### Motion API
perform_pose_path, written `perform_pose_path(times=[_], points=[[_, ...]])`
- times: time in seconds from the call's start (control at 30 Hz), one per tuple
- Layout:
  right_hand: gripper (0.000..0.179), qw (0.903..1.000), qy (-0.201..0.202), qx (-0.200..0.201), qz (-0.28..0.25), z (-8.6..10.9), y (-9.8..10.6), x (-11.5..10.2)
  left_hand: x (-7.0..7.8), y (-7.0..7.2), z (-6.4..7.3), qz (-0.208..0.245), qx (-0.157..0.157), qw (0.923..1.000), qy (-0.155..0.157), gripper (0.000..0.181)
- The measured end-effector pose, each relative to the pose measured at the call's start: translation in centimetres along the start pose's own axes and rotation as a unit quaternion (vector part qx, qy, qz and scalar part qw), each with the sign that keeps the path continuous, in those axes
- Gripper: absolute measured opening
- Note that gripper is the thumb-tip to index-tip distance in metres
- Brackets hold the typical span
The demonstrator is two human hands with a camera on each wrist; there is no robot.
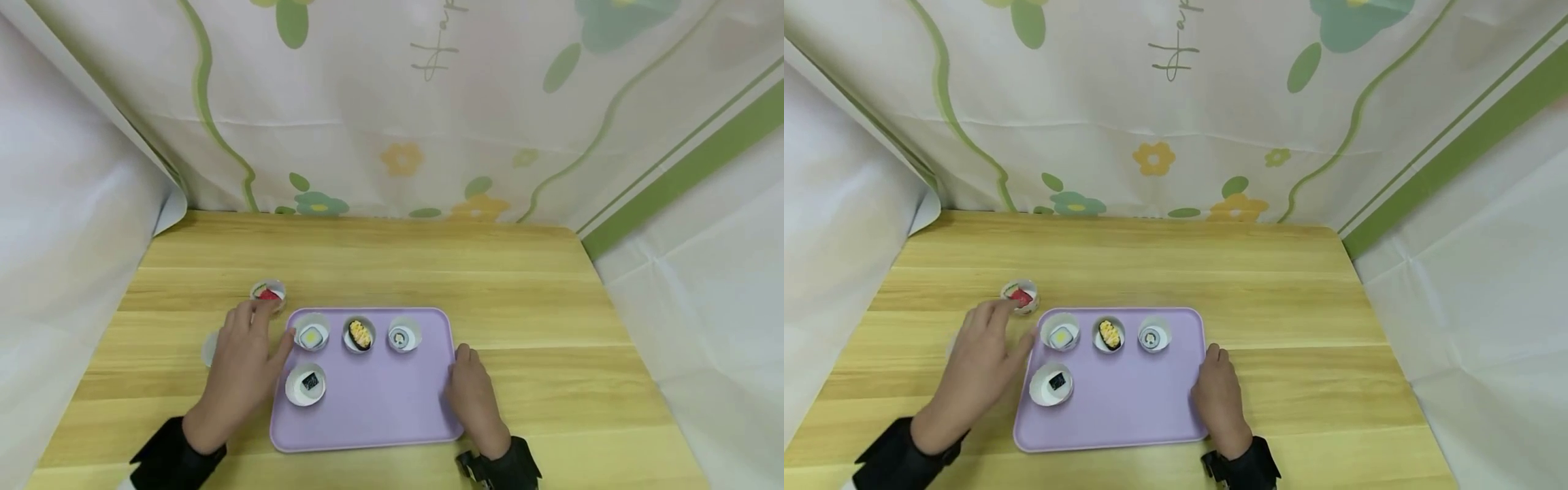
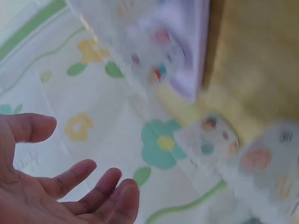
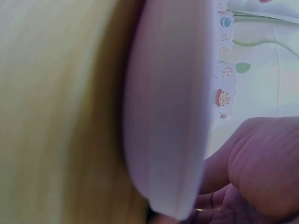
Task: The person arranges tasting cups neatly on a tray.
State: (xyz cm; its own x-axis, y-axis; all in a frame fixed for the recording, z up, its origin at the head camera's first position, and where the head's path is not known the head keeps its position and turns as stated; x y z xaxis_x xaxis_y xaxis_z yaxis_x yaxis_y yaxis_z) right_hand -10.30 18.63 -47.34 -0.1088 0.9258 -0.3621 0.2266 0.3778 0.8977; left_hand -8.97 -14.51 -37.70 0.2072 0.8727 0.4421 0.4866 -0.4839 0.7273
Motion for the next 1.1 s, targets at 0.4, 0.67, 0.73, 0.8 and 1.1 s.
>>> perform_pose_path(times=[0.4, 0.67, 0.73, 0.8, 1.1], points=[[0.01, 0.9999, -0.011, -0.011, -0.003, -0.1, -0.4, 0.2, -4.9, -1.7, -4.7, -0.007, -0.095, 0.9945, 0.044, 0.058], [0.011, 0.9999, -0.013, -0.007, -0.002, -0.2, -0.5, 0.2, -6.2, -3.9, -5.3, -0.038, -0.263, 0.9616, 0.069, 0.07], [0.01, 0.9998, -0.016, -0.008, -0.002, -0.3, -0.5, 0.2, -6.1, -4.3, -5.2, -0.044, -0.284, 0.9559, 0.062, 0.07], [0.01, 0.9998, -0.017, -0.009, -0.001, -0.3, -0.5, 0.2, -6.0, -4.5, -5.2, -0.048, -0.285, 0.956, 0.047, 0.069], [0.011, 0.9997, -0.021, -0.016, 0.003, -0.3, -0.6, 0.3, -5.9, -5.6, -4.9, -0.038, -0.26, 0.9649, -0.005, 0.057]])
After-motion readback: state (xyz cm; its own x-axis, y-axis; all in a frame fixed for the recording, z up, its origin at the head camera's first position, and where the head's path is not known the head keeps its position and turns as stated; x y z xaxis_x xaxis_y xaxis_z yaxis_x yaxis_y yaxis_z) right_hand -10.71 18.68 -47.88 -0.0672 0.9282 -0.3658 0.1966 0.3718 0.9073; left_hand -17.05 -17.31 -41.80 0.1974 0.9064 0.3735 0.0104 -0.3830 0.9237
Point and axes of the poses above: each hand's wrist, its own z-axis away from the middle knuckle, its own y-axis out of the back of the hand, x = y × z, the point moved 7 cm from there along -z, towards the middle knuckle, and after that the axes turned 9 degrees about x, right-handed, at the moved point
